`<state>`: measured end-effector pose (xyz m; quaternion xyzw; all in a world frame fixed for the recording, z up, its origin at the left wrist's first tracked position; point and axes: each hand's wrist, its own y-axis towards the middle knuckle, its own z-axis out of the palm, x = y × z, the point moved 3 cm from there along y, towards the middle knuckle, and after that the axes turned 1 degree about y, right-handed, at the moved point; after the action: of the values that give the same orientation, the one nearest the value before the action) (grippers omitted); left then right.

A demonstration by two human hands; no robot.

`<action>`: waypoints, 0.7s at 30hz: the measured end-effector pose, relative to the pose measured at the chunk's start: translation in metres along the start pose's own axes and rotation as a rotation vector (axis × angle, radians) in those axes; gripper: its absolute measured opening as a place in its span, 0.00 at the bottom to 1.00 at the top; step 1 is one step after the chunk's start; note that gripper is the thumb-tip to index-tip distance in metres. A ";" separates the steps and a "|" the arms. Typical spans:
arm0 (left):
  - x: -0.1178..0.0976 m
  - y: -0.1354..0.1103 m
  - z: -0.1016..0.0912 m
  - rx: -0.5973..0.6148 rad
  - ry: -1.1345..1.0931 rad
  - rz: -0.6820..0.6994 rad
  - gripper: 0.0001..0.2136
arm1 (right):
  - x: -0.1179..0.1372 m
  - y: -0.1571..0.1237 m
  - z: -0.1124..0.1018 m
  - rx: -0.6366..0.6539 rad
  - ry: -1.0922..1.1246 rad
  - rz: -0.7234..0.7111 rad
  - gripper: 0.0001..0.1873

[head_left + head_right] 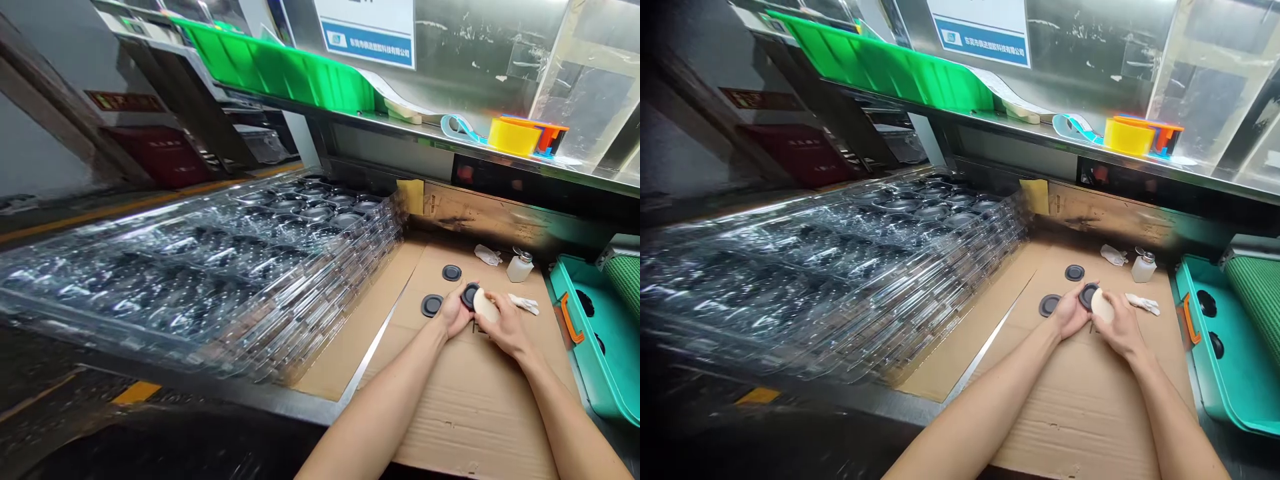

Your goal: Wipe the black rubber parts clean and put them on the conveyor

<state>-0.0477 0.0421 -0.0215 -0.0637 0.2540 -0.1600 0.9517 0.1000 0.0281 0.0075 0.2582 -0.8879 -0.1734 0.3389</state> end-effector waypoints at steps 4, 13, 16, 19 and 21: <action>0.005 0.002 0.002 0.010 -0.015 0.050 0.14 | 0.001 -0.001 -0.002 0.168 0.064 0.055 0.26; 0.030 0.044 -0.019 0.064 0.169 0.034 0.22 | -0.038 0.002 0.010 0.030 0.083 0.320 0.32; 0.030 0.048 -0.024 0.046 0.181 0.025 0.24 | -0.039 0.004 0.019 0.051 0.140 0.275 0.32; 0.032 0.048 -0.024 0.049 0.145 0.030 0.23 | -0.037 0.004 0.017 0.050 0.138 0.302 0.32; 0.033 0.049 -0.025 0.047 0.138 0.032 0.23 | -0.034 0.003 0.015 0.021 0.118 0.334 0.32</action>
<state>-0.0201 0.0760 -0.0677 -0.0259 0.3160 -0.1547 0.9357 0.1104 0.0522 -0.0195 0.1204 -0.8987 -0.0899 0.4119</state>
